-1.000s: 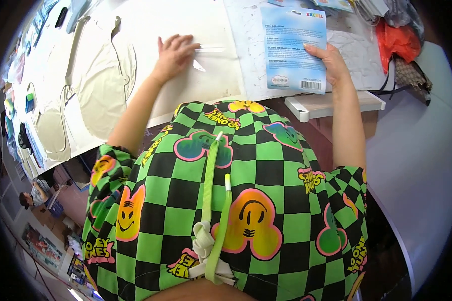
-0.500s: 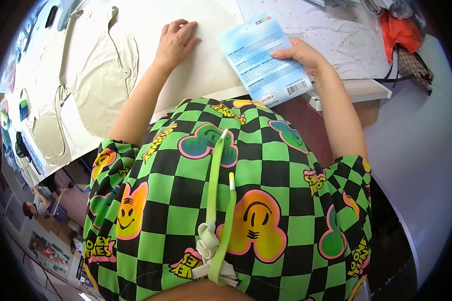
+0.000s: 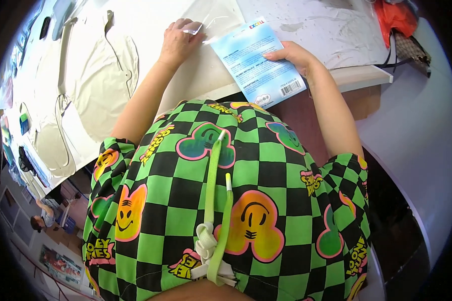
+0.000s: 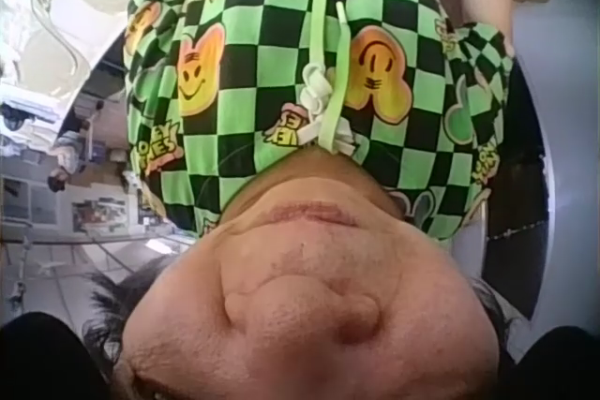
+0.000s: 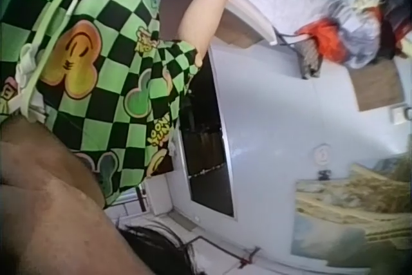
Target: Folding a foil balloon and inserting it into a plastic retail sleeve.
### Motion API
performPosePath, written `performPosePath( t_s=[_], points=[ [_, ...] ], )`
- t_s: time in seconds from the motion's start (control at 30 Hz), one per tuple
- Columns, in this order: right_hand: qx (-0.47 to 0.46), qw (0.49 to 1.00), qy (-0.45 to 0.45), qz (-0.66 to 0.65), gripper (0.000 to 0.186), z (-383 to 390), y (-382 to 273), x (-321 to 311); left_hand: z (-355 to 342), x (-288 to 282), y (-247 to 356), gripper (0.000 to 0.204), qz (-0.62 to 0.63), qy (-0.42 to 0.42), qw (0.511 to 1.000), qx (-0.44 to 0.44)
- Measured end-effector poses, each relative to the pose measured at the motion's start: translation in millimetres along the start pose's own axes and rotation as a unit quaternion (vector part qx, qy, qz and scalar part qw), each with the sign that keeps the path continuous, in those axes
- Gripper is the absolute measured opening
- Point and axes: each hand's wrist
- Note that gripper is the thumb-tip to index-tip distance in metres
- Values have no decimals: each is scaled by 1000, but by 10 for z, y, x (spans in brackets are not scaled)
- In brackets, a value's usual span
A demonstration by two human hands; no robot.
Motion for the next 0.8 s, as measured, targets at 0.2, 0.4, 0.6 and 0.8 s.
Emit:
performPosePath(
  t_s=[0.2, 0.4, 0.6, 0.8],
  points=[
    [18, 996, -85, 31, 42, -49, -111, 41, -158, -91, 34, 15, 75, 3, 997, 28],
    [33, 991, -115, 63, 44, -290, -207, 156, -181, -114, 249, 16, 37, -53, 998, -10],
    [86, 994, -50, 56, 44, -291, -175, 74, -151, -135, 283, 19, 89, -50, 992, -78],
    [61, 998, -11, 29, 44, -54, -40, 118, -194, -163, 265, 20, 93, -76, 985, -120]
  ],
)
Point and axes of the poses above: each hand's wrist, its own z-axis away from the middle knuckle, its own x-axis out of the palm, y = z × x, and after that the axes turned 14 degrees about z, right-handed
